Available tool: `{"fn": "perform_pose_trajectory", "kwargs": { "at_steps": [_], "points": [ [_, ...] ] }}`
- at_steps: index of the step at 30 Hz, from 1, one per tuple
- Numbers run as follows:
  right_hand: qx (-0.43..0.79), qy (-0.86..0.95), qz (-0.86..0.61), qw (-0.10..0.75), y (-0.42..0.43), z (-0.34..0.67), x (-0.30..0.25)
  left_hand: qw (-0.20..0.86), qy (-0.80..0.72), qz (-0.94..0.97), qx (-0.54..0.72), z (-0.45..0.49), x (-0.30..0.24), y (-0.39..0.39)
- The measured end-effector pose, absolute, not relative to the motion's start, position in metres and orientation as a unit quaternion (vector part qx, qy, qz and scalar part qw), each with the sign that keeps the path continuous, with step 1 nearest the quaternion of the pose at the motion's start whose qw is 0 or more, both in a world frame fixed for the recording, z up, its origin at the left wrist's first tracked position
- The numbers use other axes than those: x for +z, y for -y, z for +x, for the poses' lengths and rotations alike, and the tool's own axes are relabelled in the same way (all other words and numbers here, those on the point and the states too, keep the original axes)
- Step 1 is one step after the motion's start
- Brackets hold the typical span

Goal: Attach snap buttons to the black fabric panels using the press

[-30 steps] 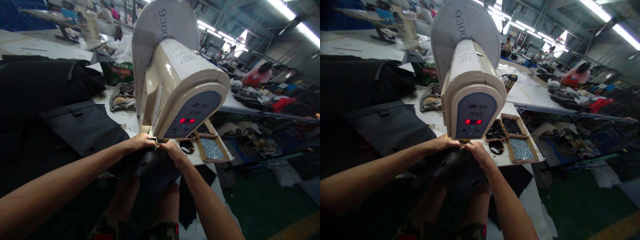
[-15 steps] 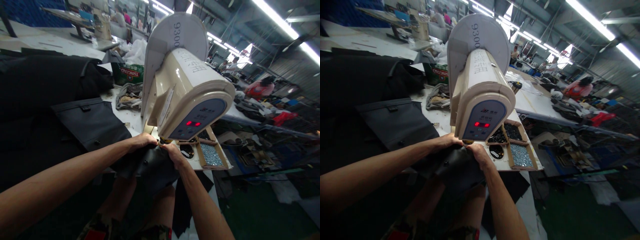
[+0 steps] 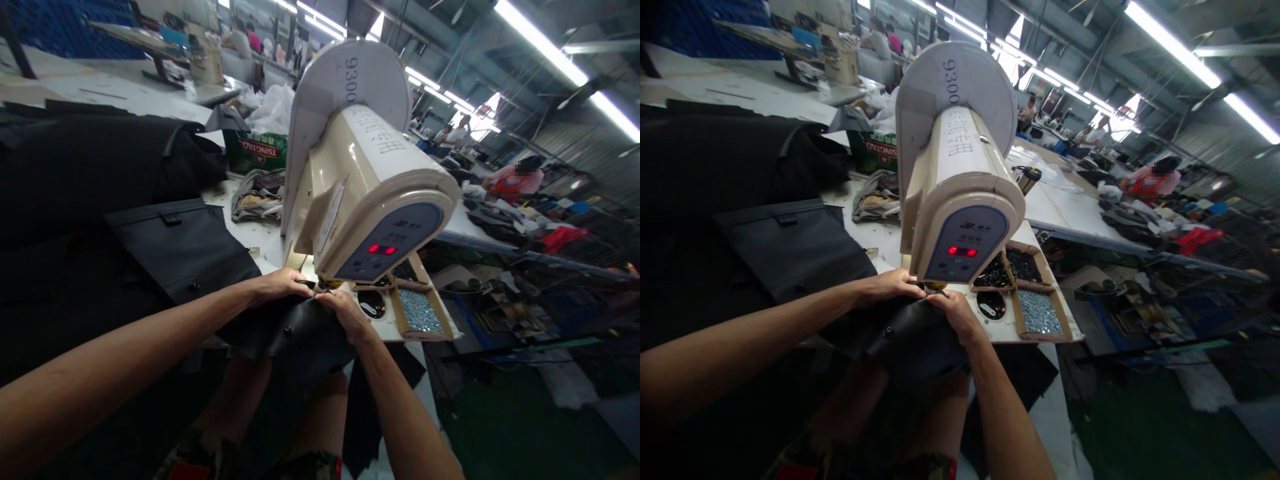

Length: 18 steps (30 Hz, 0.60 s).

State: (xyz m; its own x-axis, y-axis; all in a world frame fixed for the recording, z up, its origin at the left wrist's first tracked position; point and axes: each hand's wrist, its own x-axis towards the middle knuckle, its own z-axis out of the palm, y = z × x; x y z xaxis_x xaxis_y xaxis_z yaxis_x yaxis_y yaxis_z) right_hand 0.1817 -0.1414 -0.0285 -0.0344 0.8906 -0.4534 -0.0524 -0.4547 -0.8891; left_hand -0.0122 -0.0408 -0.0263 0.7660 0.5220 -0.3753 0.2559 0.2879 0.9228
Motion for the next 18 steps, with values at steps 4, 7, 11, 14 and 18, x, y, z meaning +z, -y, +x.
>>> {"fn": "perform_pose_trajectory", "kwargs": {
  "at_steps": [4, 7, 11, 14, 18],
  "points": [
    [0.635, 0.350, -0.574, 0.380, 0.1408, 0.1812, -0.0244, 0.732, -0.324, 0.592, 0.088, -0.0131, -0.0283, 0.0391],
    [0.641, 0.349, -0.565, 0.385, 0.1413, 0.1812, -0.0239, 0.740, -0.320, 0.585, 0.087, -0.0121, -0.0269, 0.0396],
    [0.627, 0.347, -0.565, 0.409, 0.1427, 0.1818, -0.0269, 0.752, -0.313, 0.573, 0.092, -0.0123, -0.0228, 0.0400],
    [0.638, 0.342, -0.547, 0.420, 0.1437, 0.1822, -0.0287, 0.743, -0.313, 0.584, 0.095, -0.0122, -0.0207, 0.0377],
    [0.636, 0.344, -0.537, 0.434, 0.1442, 0.1824, -0.0315, 0.708, -0.321, 0.619, 0.111, -0.0081, -0.0197, 0.0318]
  ]
}}
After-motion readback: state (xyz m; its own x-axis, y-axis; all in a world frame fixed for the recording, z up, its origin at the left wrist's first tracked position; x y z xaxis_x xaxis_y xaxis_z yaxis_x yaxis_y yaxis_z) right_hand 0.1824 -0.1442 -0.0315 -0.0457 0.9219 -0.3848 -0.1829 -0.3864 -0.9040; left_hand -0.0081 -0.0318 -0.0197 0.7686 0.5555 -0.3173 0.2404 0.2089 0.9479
